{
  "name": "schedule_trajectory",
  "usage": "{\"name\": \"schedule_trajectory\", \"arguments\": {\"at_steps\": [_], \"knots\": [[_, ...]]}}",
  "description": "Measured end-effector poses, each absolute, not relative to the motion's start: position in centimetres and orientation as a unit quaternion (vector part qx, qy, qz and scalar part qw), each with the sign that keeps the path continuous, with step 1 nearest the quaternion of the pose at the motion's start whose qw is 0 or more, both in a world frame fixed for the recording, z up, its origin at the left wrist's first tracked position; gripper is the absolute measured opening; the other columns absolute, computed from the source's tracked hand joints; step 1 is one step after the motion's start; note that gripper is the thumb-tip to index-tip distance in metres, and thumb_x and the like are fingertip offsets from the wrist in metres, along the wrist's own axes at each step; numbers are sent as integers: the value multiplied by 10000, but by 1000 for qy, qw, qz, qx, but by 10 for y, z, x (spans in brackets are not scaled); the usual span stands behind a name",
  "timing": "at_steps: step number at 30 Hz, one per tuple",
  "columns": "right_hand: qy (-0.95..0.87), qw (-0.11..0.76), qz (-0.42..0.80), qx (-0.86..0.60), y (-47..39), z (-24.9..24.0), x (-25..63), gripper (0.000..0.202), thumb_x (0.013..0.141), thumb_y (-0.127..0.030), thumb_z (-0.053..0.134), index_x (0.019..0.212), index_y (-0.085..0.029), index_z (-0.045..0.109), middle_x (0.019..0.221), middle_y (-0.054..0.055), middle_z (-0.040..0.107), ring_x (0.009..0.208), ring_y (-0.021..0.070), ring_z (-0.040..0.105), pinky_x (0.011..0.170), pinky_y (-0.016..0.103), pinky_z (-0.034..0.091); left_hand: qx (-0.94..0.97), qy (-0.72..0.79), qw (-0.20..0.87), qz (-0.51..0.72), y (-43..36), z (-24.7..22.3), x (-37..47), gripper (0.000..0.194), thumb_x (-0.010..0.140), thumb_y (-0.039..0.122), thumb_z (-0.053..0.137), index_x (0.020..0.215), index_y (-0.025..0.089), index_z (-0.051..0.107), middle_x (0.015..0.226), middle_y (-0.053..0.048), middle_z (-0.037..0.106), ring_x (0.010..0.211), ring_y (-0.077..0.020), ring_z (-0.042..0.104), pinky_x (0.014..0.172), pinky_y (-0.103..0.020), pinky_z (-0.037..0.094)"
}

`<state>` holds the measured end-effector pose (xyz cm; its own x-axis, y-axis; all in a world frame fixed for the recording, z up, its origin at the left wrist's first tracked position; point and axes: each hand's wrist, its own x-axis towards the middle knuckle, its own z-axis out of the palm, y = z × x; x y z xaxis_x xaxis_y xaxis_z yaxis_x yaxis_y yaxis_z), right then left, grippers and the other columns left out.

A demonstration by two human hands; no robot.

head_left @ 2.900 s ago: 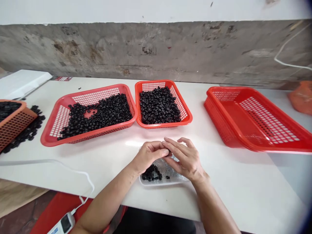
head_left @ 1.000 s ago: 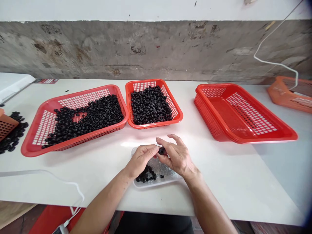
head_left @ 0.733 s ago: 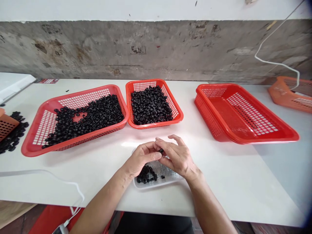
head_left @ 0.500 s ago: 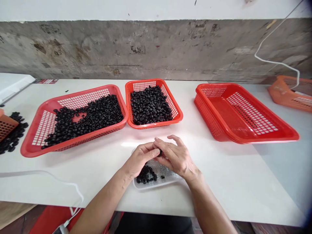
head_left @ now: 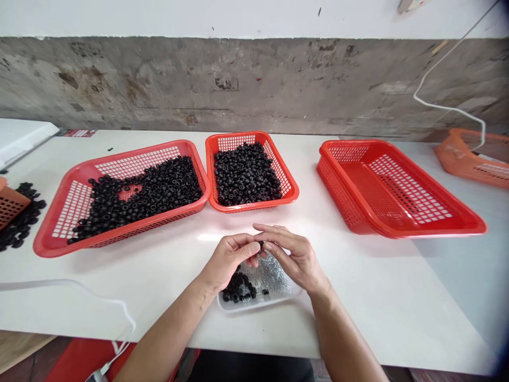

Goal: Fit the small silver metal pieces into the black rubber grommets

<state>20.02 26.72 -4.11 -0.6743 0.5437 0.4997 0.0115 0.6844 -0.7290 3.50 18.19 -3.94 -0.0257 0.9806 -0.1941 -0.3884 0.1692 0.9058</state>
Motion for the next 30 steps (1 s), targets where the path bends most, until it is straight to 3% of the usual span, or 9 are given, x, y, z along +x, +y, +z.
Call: {"name": "schedule_trajectory", "arguments": {"at_steps": [5,11,15,18,23,30], "knots": [[-850,389,318,-159,270,-46,200,205,1008,-200,548,1135,-231,706,1188,89,727,1125,224,688,950,395,553,312,489,582,570,182,-41,39,347,736,442,840,871,133,762,744,-44,712,577,-116,579,581,-245,454],[-891,390,196,-122,271,-49,200,293,1012,-140,521,1281,-217,608,1264,124,692,1048,187,713,970,420,496,323,488,572,574,183,-40,37,286,800,414,795,883,142,770,743,-33,709,613,-112,587,618,-229,446],[-904,377,169,-113,268,-48,197,397,1005,-215,564,1396,-174,505,1245,146,696,1058,203,711,952,423,493,320,475,575,584,184,-42,36,305,819,440,771,857,137,777,679,-18,654,635,-116,538,646,-239,424],[-911,373,134,-114,266,-48,196,455,1004,-270,589,1427,-163,460,1211,147,711,1042,211,718,953,428,488,323,480,564,590,184,-42,36,294,824,434,767,842,140,782,712,-22,653,686,-125,521,682,-244,413],[-912,386,76,-118,264,-47,195,398,1003,-228,573,1383,-149,482,1165,153,729,992,206,734,956,421,478,351,493,550,575,183,-41,37,272,860,418,732,899,158,798,771,-40,695,735,-146,538,708,-254,408],[-906,401,56,-121,267,-48,196,482,993,-228,575,1449,-170,431,1092,116,755,878,187,749,991,410,471,350,468,585,562,181,-41,38,281,873,407,714,999,166,786,863,-70,730,802,-181,602,744,-274,423]]}}
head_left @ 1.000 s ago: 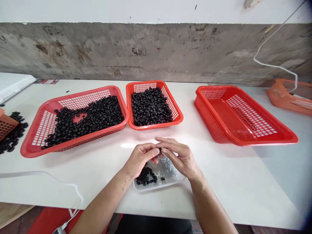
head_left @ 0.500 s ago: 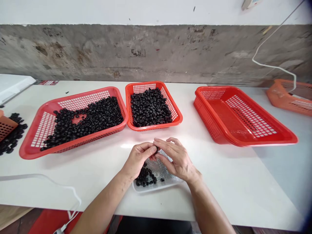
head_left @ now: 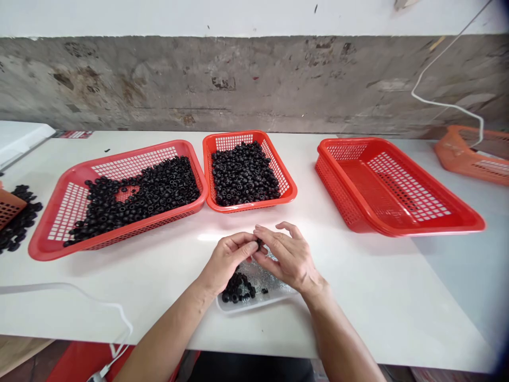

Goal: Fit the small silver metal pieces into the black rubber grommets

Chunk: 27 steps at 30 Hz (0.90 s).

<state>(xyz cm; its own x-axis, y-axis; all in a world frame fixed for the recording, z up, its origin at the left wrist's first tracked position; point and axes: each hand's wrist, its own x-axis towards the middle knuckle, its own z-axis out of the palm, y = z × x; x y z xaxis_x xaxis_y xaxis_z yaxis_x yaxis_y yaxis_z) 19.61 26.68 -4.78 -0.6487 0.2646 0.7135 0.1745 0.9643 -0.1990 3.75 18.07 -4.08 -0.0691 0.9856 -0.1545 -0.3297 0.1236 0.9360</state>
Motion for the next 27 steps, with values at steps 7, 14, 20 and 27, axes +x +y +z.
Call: {"name": "schedule_trajectory", "arguments": {"at_steps": [7,14,20,27], "knots": [[-909,395,78,-110,267,-49,198,509,989,-224,602,1464,-158,432,1162,140,732,947,196,738,970,423,480,338,464,582,577,182,-42,36,190,860,293,701,970,170,793,835,-49,720,766,-149,561,732,-255,410],[-882,399,210,-138,266,-47,197,362,1003,-173,519,1355,-229,582,1215,104,717,998,192,722,912,393,544,335,488,562,577,182,-39,37,199,807,319,738,914,159,792,805,-47,716,724,-147,571,715,-260,443],[-858,393,285,-168,268,-47,198,258,1002,-182,533,1190,-252,695,1228,74,714,1077,205,701,917,374,566,328,494,565,573,182,-37,39,281,776,401,791,926,164,798,813,-63,740,723,-160,603,713,-274,479],[-879,406,211,-133,273,-49,199,290,1002,-203,577,1285,-241,627,1247,100,703,1018,187,716,900,387,521,325,491,554,588,182,-39,39,266,788,400,795,915,167,796,814,-46,735,711,-135,595,698,-247,481]]}}
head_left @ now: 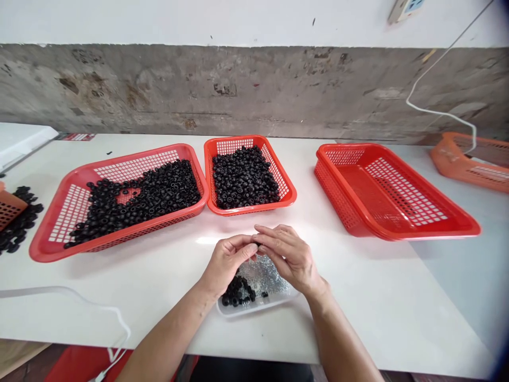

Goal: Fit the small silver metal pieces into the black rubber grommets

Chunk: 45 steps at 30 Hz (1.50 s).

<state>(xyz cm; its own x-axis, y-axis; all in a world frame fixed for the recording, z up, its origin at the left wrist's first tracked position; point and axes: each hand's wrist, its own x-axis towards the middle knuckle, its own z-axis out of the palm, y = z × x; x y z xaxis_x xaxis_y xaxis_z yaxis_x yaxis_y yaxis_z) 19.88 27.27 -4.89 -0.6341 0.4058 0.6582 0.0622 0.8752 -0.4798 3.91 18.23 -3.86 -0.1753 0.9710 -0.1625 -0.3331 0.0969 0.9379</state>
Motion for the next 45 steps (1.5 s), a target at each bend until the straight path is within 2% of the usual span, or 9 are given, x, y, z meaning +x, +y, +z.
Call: {"name": "schedule_trajectory", "arguments": {"at_steps": [4,6,10,14,19,23,29,37,45], "knots": [[-910,378,100,-141,271,-50,197,428,1006,-347,594,1392,-180,515,1239,141,703,1083,225,705,953,433,474,314,485,550,603,182,-42,40,244,795,383,796,916,171,786,872,-53,755,840,-184,669,826,-287,518],[-917,369,49,-145,269,-49,196,386,1022,-318,564,1370,-155,520,1233,151,704,1073,221,709,982,436,445,332,486,544,598,182,-44,41,247,811,378,780,941,168,786,917,-64,762,902,-206,676,879,-306,517],[-922,355,3,-152,266,-47,194,293,1021,-275,556,1277,-132,573,1208,151,715,996,203,722,997,420,415,370,513,516,578,181,-47,41,226,839,342,741,966,161,788,934,-65,763,894,-204,661,853,-282,508],[-924,350,-9,-150,266,-47,195,241,1023,-253,535,1215,-120,593,1180,147,726,921,190,725,989,425,406,396,534,505,551,179,-47,41,221,877,307,689,1017,163,783,954,-58,760,884,-195,654,832,-262,496],[-916,365,1,-164,268,-48,196,231,1025,-293,531,1172,-128,599,1141,142,737,931,192,725,995,433,409,421,514,533,523,179,-45,40,259,921,333,647,1090,177,766,1010,-55,752,961,-210,654,902,-278,483],[-923,349,-7,-158,269,-47,195,238,1030,-296,522,1184,-123,580,1115,144,738,907,199,722,992,440,430,419,495,542,534,180,-45,38,269,919,358,653,1043,153,775,953,-59,747,919,-215,646,873,-284,481],[-938,321,-38,-123,269,-44,191,251,1045,-242,457,1235,-94,530,1056,139,734,883,207,713,960,433,500,446,511,503,536,179,-48,36,291,947,374,620,1084,166,772,935,-47,734,874,-203,622,876,-282,463],[-943,313,-78,-87,270,-43,189,209,1048,-208,427,1143,-56,534,979,155,720,834,208,710,948,419,529,460,514,478,544,176,-51,37,308,962,385,598,1125,181,759,912,-43,717,829,-194,602,838,-275,466],[-940,330,-52,-63,273,-40,194,135,1025,-192,457,1113,-124,535,889,86,710,768,179,713,976,425,549,470,507,492,528,173,-46,41,292,971,379,583,1076,177,765,887,-31,704,834,-187,593,780,-257,446]]}}
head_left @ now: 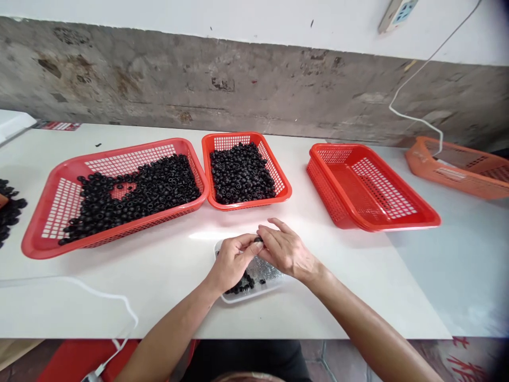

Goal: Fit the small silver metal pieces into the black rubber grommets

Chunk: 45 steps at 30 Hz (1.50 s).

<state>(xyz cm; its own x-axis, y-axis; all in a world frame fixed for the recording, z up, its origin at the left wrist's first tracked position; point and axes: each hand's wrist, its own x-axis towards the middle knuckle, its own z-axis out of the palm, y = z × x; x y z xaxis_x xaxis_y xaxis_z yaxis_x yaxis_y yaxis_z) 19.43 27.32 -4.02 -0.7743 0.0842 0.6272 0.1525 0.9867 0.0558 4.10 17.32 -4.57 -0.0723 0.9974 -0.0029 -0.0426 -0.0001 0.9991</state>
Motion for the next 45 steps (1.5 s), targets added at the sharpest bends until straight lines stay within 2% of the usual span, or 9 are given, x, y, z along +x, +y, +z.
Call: {"name": "schedule_trajectory", "arguments": {"at_steps": [4,7,11,13,19,26,36,41,45], "knots": [[-931,357,-33,-65,272,-40,195,173,1014,-194,488,1164,-127,539,874,64,714,746,167,715,1039,458,533,457,514,487,538,174,-44,42,374,986,441,535,908,153,761,834,-37,700,821,-188,585,784,-265,438],[-926,371,1,-66,270,-39,193,277,1005,-255,556,1233,-99,533,876,68,728,726,164,718,1094,501,491,407,464,562,551,177,-43,39,425,977,467,533,774,143,718,798,-51,697,801,-184,584,797,-277,447],[-924,371,68,-67,270,-36,193,401,996,-301,593,1334,-106,498,821,30,735,742,168,734,1153,562,411,335,362,682,539,179,-40,32,343,908,444,640,814,128,735,804,-76,698,815,-195,623,808,-291,467],[-926,366,72,-66,270,-36,194,417,993,-287,592,1359,-118,488,891,57,751,821,185,748,1159,579,394,317,348,698,539,179,-38,30,287,868,409,703,878,126,750,830,-76,700,832,-189,629,816,-284,459],[-933,357,18,-49,269,-38,193,440,995,-320,584,1342,-63,497,1064,187,738,1021,256,730,1149,596,393,277,378,671,575,180,-38,29,274,667,302,895,776,141,702,752,-1,634,710,-120,553,735,-247,425],[-927,368,20,-72,268,-37,195,397,997,-259,560,1341,-73,495,1052,171,736,922,237,746,1120,603,420,336,394,673,529,180,-33,29,272,812,404,772,870,138,771,803,-59,686,776,-167,595,742,-268,446],[-931,363,-25,-21,270,-34,195,405,1021,-277,515,1344,-39,457,968,152,727,950,237,735,1055,513,539,321,411,653,549,180,-42,34,284,759,386,823,850,120,783,767,-52,706,752,-164,604,782,-289,457],[-946,320,-40,37,282,-24,200,293,1021,-239,490,1264,-76,504,937,115,731,934,210,738,1076,477,535,313,413,660,544,180,-42,38,331,715,420,860,785,112,761,751,-50,698,727,-155,600,766,-285,462],[-949,314,26,7,283,-23,203,333,1019,-240,510,1310,-80,481,925,90,738,844,166,739,1133,495,475,319,416,652,548,179,-40,41,316,744,422,838,811,123,761,767,-46,693,727,-152,600,762,-283,461]]}}
